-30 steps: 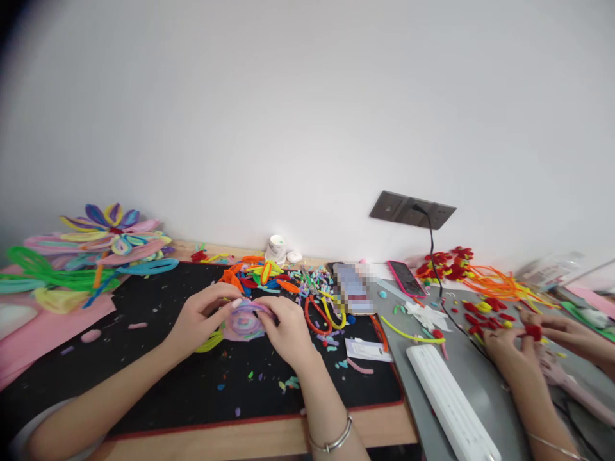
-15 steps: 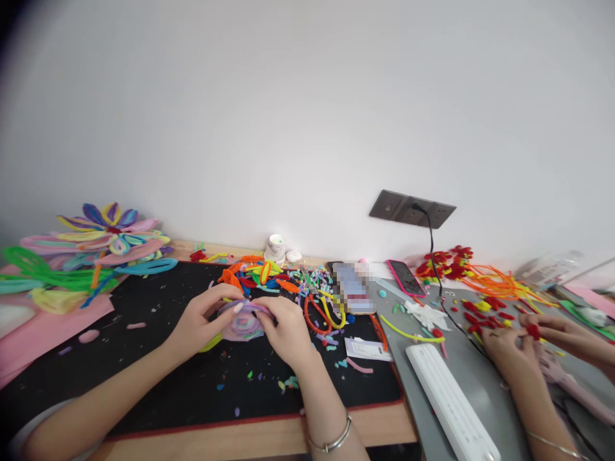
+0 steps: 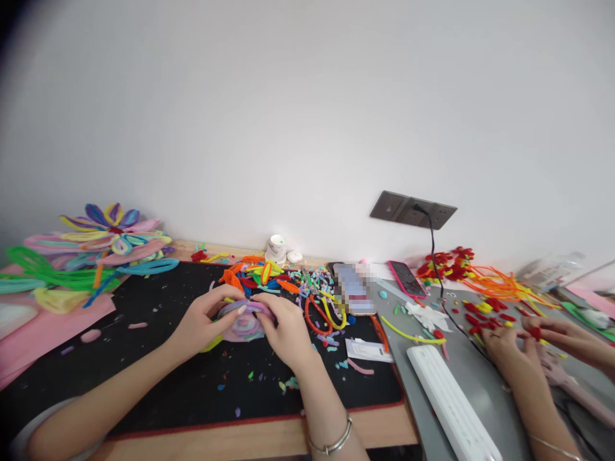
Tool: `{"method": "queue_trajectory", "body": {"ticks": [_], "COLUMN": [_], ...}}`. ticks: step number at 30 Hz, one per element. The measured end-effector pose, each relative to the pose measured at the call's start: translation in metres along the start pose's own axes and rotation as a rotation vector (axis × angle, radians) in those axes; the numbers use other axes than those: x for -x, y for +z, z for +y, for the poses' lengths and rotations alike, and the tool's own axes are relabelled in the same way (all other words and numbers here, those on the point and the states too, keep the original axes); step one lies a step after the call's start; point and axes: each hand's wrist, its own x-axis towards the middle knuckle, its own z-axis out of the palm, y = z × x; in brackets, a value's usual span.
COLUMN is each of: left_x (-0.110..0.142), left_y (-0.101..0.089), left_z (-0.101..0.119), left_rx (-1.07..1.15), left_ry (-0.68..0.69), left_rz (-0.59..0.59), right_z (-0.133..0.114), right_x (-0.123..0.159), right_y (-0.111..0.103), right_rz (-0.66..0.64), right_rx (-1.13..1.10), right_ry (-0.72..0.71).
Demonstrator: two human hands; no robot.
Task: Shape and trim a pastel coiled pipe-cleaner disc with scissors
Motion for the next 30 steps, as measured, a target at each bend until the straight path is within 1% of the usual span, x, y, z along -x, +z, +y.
{"method": "queue_trajectory", "body": {"ticks": [9, 18, 26, 30], "left_x": [0.0014, 0.0010, 0.0001, -0.0005], "left_y": [0.0031, 0.0035, 0.0035, 0.0036], "left_z": [-0.0028, -0.0074, -0.0063, -0.0044], "left_rx": [0.076, 0.131, 0.179, 0.195], "left_ry": [-0.052, -0.087, -0.116, -0.122], "left_rz": [0.027, 0.023, 0.010, 0.027], "right_z": [-0.0016, -0.0023, 0.0014, 0.0017], "right_x": [-0.0008, -0.0001, 0.0003, 0.0004], "right_y": [-0.0004, -0.0003, 0.0012, 0.0011], "right_rz": [-0.002, -0.004, 0.009, 0.010], "right_rx": [-0.012, -0.018, -0.035, -0.032], "right_ry": [-0.028, -0.025, -0.033, -0.028]}}
